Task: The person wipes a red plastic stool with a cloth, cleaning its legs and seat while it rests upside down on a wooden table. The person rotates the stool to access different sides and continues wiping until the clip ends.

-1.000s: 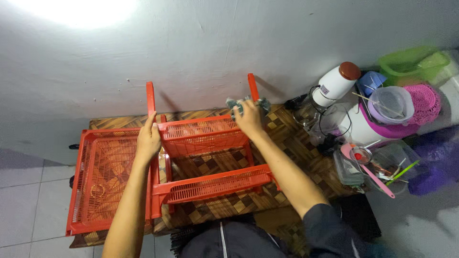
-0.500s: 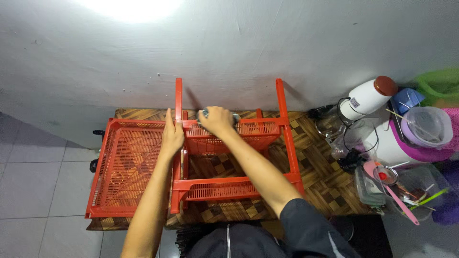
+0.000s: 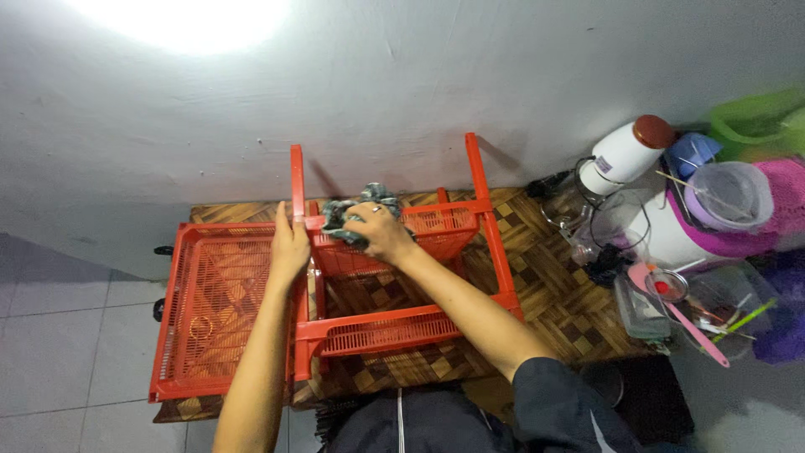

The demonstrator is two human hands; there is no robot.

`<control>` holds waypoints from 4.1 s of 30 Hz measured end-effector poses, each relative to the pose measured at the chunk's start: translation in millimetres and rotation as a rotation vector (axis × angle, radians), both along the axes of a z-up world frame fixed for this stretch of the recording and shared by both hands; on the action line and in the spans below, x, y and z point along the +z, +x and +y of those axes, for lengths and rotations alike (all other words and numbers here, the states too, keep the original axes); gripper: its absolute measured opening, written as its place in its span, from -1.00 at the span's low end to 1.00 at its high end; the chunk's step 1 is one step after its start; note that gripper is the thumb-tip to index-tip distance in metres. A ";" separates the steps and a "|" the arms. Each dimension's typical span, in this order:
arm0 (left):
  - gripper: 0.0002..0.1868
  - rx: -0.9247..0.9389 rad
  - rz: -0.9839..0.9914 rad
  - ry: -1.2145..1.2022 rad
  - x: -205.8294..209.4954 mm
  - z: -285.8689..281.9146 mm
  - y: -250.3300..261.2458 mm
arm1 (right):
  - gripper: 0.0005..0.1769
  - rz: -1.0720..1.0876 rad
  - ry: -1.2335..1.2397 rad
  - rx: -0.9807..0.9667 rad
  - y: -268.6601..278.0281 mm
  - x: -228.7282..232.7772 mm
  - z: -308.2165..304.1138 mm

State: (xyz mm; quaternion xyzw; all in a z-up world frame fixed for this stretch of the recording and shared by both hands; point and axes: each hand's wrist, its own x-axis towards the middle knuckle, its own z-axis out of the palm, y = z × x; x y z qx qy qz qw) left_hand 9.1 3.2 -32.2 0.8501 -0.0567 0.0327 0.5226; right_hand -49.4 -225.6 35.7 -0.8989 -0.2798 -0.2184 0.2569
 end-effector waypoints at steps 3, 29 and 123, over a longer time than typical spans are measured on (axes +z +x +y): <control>-0.33 0.006 0.024 0.029 -0.8 1.9 -1.6 | -0.72 0.094 0.038 -0.062 -11.8 0.7 -34.4; -0.51 0.016 -0.025 0.006 29.3 -8.7 -0.2 | -0.76 0.075 0.354 -0.686 -24.5 -7.7 -144.6; -0.51 0.129 0.064 0.068 34.7 -10.5 -6.3 | -0.54 0.695 0.005 -0.635 57.2 28.2 31.4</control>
